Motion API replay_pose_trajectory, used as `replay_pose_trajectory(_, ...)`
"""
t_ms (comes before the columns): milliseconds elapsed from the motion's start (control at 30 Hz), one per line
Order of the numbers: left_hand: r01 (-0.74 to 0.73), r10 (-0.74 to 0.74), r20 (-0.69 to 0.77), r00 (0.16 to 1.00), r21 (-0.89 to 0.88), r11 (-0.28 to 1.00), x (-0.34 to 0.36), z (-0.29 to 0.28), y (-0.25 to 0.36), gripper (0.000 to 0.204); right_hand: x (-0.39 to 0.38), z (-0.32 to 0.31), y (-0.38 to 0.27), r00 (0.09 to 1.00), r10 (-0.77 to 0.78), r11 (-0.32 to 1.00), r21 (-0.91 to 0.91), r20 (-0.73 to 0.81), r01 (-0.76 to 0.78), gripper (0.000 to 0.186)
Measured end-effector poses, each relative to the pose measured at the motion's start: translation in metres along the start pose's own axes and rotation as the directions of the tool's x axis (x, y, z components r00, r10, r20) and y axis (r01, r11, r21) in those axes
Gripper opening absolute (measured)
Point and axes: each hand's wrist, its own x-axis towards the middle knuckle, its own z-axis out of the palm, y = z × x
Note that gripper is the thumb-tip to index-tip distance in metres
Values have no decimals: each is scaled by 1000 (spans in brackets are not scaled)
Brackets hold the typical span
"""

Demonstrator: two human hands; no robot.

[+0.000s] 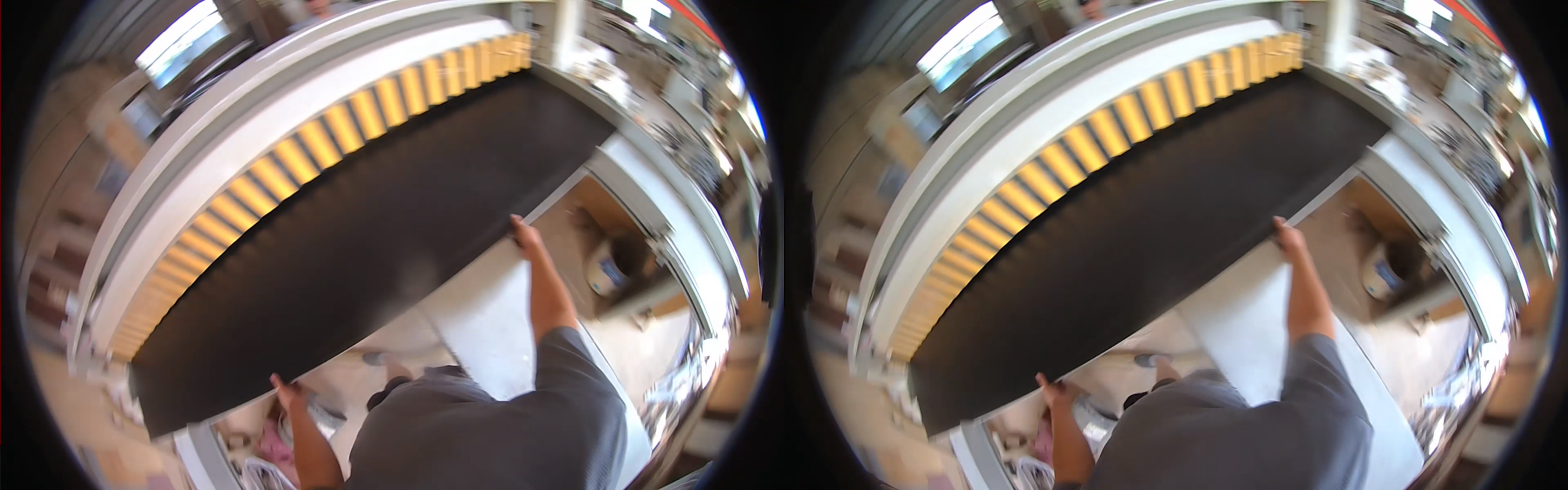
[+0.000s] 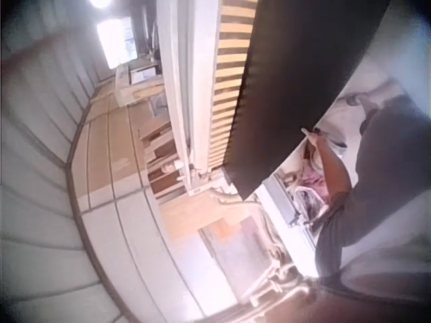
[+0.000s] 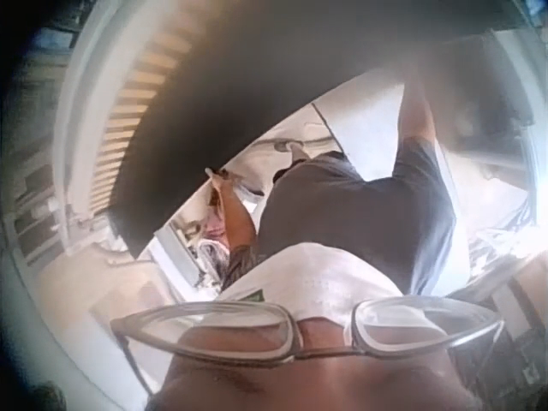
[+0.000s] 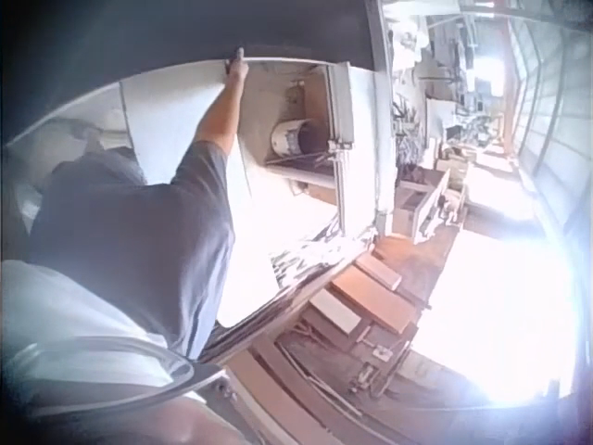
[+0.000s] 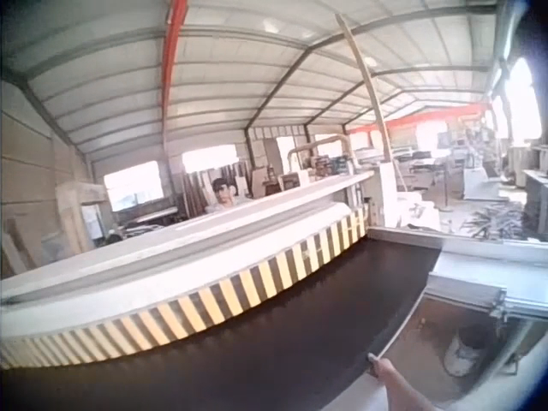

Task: The person places a large board onto a industrial cutting machine, pushes it into position, and then removes a cut strip of wood.

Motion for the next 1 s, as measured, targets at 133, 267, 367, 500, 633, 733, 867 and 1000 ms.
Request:
replay_pose_trajectory(133,-62,149,-265,953,311,948,-21,36,-21,64,14,-41,8,990,-46,994,108,134,32,68)
replay_pose_trajectory(267,-164,310,-156,938,590,791,-21,27,-16,68,32,-37,22,995,4,992,124,102,-17,44)
replay_pose_trajectory(367,-178,302,-87,949,642,745,-22,25,-11,72,47,-40,17,1000,13,996,90,11,-14,52)
replay_pose_trajectory(500,-332,376,22,926,519,788,-43,19,-8,82,50,-18,16,996,32,998,43,86,-36,55)
replay_pose_trajectory(633,-43,139,-191,972,438,898,-50,34,2,78,44,-27,11,981,117,992,25,153,-122,82)
replay_pose_trajectory(733,-201,284,-85,955,518,831,-47,24,-3,77,46,-17,9,985,98,995,-25,145,-96,89)
replay_pose_trajectory(867,-235,292,-42,956,490,839,-51,40,-3,74,59,-37,17,992,71,997,7,108,-72,85)
replay_pose_trajectory(1000,-57,135,-197,971,357,932,-56,41,6,72,63,-35,18,985,52,998,15,163,-55,86)
